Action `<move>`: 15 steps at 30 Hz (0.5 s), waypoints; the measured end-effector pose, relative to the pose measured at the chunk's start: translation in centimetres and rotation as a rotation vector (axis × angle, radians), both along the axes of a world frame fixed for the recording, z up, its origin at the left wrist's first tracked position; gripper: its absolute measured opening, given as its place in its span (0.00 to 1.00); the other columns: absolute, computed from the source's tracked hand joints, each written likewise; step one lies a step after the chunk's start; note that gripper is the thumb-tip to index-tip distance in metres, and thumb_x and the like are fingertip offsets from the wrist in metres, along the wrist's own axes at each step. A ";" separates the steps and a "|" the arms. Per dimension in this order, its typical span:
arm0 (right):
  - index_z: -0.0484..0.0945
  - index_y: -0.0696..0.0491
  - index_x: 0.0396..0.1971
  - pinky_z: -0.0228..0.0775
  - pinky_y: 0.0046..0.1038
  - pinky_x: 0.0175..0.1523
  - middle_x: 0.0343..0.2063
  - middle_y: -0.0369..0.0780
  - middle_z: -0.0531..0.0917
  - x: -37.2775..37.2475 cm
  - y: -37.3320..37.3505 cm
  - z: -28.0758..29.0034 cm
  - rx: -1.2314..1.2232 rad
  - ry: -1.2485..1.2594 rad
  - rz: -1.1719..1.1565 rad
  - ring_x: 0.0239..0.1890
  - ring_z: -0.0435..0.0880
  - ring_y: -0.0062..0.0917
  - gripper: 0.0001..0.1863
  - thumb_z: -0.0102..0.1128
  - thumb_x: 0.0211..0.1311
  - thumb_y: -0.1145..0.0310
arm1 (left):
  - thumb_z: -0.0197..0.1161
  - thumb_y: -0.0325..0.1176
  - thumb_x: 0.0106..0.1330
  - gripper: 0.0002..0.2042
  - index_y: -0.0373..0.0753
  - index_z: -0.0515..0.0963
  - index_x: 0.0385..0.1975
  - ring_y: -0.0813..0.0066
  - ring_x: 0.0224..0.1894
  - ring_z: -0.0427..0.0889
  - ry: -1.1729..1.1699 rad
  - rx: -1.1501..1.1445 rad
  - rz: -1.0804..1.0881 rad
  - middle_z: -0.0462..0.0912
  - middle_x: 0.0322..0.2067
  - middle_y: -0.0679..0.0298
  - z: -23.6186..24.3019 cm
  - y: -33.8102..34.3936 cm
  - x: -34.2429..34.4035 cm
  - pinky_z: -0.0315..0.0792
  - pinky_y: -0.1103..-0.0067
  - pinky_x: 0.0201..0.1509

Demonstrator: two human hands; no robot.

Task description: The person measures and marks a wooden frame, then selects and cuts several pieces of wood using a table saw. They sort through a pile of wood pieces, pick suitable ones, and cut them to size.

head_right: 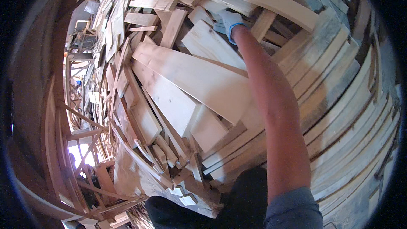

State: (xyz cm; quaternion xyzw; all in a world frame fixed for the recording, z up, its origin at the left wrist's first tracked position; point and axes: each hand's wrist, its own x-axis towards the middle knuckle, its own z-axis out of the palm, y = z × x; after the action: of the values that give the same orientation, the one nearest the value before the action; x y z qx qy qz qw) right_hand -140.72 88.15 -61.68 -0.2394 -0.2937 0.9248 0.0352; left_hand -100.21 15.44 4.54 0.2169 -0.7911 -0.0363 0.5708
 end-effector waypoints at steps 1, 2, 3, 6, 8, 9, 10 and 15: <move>0.77 0.54 0.46 0.82 0.37 0.47 0.38 0.46 0.83 -0.8 0.6 -0.9 -0.015 0.014 -0.003 0.39 0.85 0.36 0.16 0.60 0.68 0.58 | 0.48 0.44 0.76 0.23 0.29 0.83 0.45 0.70 0.34 0.81 0.006 0.005 0.014 0.84 0.36 0.57 0.0 0.2 0.2 0.76 0.74 0.36; 0.76 0.53 0.45 0.82 0.37 0.46 0.37 0.45 0.83 -1.7 0.9 -1.7 -0.035 0.031 -0.003 0.38 0.84 0.35 0.15 0.59 0.69 0.57 | 0.48 0.44 0.76 0.23 0.29 0.83 0.45 0.70 0.33 0.80 0.012 0.001 0.016 0.84 0.36 0.57 0.2 0.5 0.2 0.76 0.74 0.36; 0.76 0.53 0.44 0.82 0.36 0.45 0.37 0.45 0.83 -2.5 1.3 -2.2 -0.053 0.048 -0.003 0.37 0.84 0.35 0.15 0.58 0.70 0.57 | 0.48 0.44 0.76 0.23 0.29 0.83 0.44 0.70 0.33 0.80 0.013 0.002 0.021 0.84 0.36 0.57 0.3 0.8 0.5 0.76 0.74 0.35; 0.76 0.52 0.41 0.82 0.34 0.43 0.36 0.44 0.83 -4.5 1.7 -3.3 -0.100 0.088 -0.004 0.34 0.83 0.33 0.14 0.55 0.73 0.56 | 0.49 0.44 0.76 0.23 0.29 0.83 0.44 0.71 0.32 0.80 0.026 0.007 0.036 0.84 0.35 0.58 0.7 1.3 1.1 0.75 0.74 0.34; 0.75 0.51 0.39 0.82 0.31 0.36 0.33 0.41 0.82 -4.3 1.2 -1.8 -0.110 0.008 -0.013 0.33 0.81 0.32 0.12 0.54 0.73 0.57 | 0.49 0.44 0.76 0.23 0.29 0.84 0.43 0.71 0.32 0.80 0.028 0.005 0.054 0.84 0.34 0.58 0.8 1.6 1.6 0.75 0.74 0.34; 0.75 0.51 0.39 0.81 0.31 0.32 0.31 0.42 0.81 -4.9 0.6 -2.3 -0.185 0.050 -0.047 0.30 0.82 0.32 0.11 0.57 0.70 0.59 | 0.49 0.44 0.76 0.23 0.29 0.84 0.43 0.71 0.31 0.80 0.028 0.003 0.062 0.84 0.34 0.58 0.7 1.7 1.8 0.75 0.74 0.33; 0.74 0.51 0.38 0.81 0.31 0.29 0.29 0.42 0.81 -5.5 -0.2 -2.5 -0.260 0.090 -0.083 0.27 0.82 0.31 0.10 0.60 0.67 0.61 | 0.49 0.44 0.76 0.23 0.29 0.84 0.43 0.71 0.31 0.80 0.029 0.003 0.072 0.84 0.33 0.59 0.8 1.9 2.0 0.75 0.74 0.33; 0.72 0.50 0.33 0.76 0.27 0.22 0.22 0.39 0.75 -7.4 -0.7 -0.8 -0.456 0.227 -0.159 0.21 0.76 0.27 0.12 0.66 0.62 0.61 | 0.49 0.44 0.75 0.22 0.29 0.84 0.41 0.72 0.29 0.79 0.020 0.000 0.087 0.84 0.32 0.59 1.0 2.1 1.9 0.74 0.74 0.32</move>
State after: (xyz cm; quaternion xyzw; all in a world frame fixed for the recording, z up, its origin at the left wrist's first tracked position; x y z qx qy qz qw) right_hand -148.11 87.41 -62.45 -0.1583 -0.0522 0.9823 0.0856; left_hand -98.32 17.59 5.54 0.2510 -0.7750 -0.0137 0.5799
